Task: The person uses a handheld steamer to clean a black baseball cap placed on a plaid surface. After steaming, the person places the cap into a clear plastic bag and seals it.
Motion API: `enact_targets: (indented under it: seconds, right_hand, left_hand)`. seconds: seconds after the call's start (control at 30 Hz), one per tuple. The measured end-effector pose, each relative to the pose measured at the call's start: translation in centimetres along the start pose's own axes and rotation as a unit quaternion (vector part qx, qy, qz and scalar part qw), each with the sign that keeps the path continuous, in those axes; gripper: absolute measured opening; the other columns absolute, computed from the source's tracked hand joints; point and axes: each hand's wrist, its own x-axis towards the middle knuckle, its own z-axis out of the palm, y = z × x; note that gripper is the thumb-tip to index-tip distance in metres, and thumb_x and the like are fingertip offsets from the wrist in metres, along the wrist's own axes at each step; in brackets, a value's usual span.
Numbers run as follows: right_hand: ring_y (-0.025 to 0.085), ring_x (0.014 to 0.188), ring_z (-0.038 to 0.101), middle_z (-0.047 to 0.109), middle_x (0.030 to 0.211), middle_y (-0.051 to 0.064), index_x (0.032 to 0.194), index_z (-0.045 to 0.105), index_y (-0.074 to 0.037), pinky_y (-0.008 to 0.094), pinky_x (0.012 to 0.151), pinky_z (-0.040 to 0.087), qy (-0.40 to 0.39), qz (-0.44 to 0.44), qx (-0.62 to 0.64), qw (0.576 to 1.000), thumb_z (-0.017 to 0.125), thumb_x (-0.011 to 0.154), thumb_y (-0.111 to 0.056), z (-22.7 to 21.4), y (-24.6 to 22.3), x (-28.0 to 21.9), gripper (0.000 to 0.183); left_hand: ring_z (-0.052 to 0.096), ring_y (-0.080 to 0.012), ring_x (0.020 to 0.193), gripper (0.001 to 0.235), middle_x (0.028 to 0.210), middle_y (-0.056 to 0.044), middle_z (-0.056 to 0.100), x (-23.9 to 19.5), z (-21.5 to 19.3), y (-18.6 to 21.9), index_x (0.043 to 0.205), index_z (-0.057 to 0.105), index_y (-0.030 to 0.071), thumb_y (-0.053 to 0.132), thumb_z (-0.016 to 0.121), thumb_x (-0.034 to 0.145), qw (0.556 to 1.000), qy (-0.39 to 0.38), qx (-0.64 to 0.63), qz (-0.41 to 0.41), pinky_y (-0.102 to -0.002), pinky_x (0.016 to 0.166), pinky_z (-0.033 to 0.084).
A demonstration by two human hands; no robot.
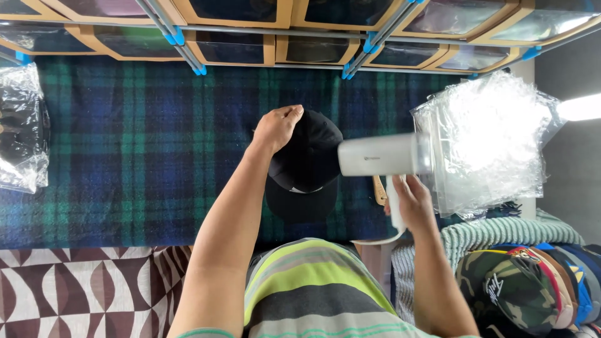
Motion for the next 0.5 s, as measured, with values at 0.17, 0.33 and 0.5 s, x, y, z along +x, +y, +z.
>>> enact_targets:
  seconds: [0.17, 0.33, 0.5]
  right_hand:
    - [0.027, 0.04, 0.063, 0.061, 0.051, 0.015, 0.092, 0.062, -0.004, 0.038, 0.037, 0.05, -0.081, -0.108, -0.139, 0.981, 0.06, 0.105, -0.04, 1.4, -6.5, 6.6, 0.039]
    - [0.042, 0.05, 0.064, 0.061, 0.061, 0.03, 0.113, 0.06, 0.008, 0.052, 0.046, 0.052, -0.148, -0.197, -0.25, 0.936, 0.054, 0.11, -0.034, 1.6, -7.8, 14.3, 0.043]
    - [0.025, 0.048, 0.061, 0.062, 0.074, 0.017, 0.114, 0.062, -0.009, 0.04, 0.038, 0.055, -0.164, 0.194, 0.051, 0.966, 0.062, 0.1, -0.058, 0.5, 1.4, 17.5, 0.051]
  left_hand:
    - [0.062, -0.0339, 0.127, 0.051, 0.128, -0.009, 0.072, -0.3, -0.1, 1.0, 0.132, 0.071, 0.022, 0.053, 0.048, 0.1, 1.0, 0.002, -0.009, 0.005, -0.047, 0.109, 0.049]
    - [0.06, -0.0318, 0.129, 0.054, 0.131, -0.005, 0.071, 0.3, 0.2, 0.4, 0.135, 0.068, 0.029, 0.062, 0.046, 0.099, 1.0, -0.007, 0.002, -0.006, -0.046, 0.11, 0.049]
    - [0.062, -0.0299, 0.126, 0.052, 0.126, -0.005, 0.073, 0.0, 0.2, 0.2, 0.133, 0.07, 0.027, 0.059, 0.047, 0.098, 1.0, 0.006, 0.003, -0.005, -0.043, 0.108, 0.05]
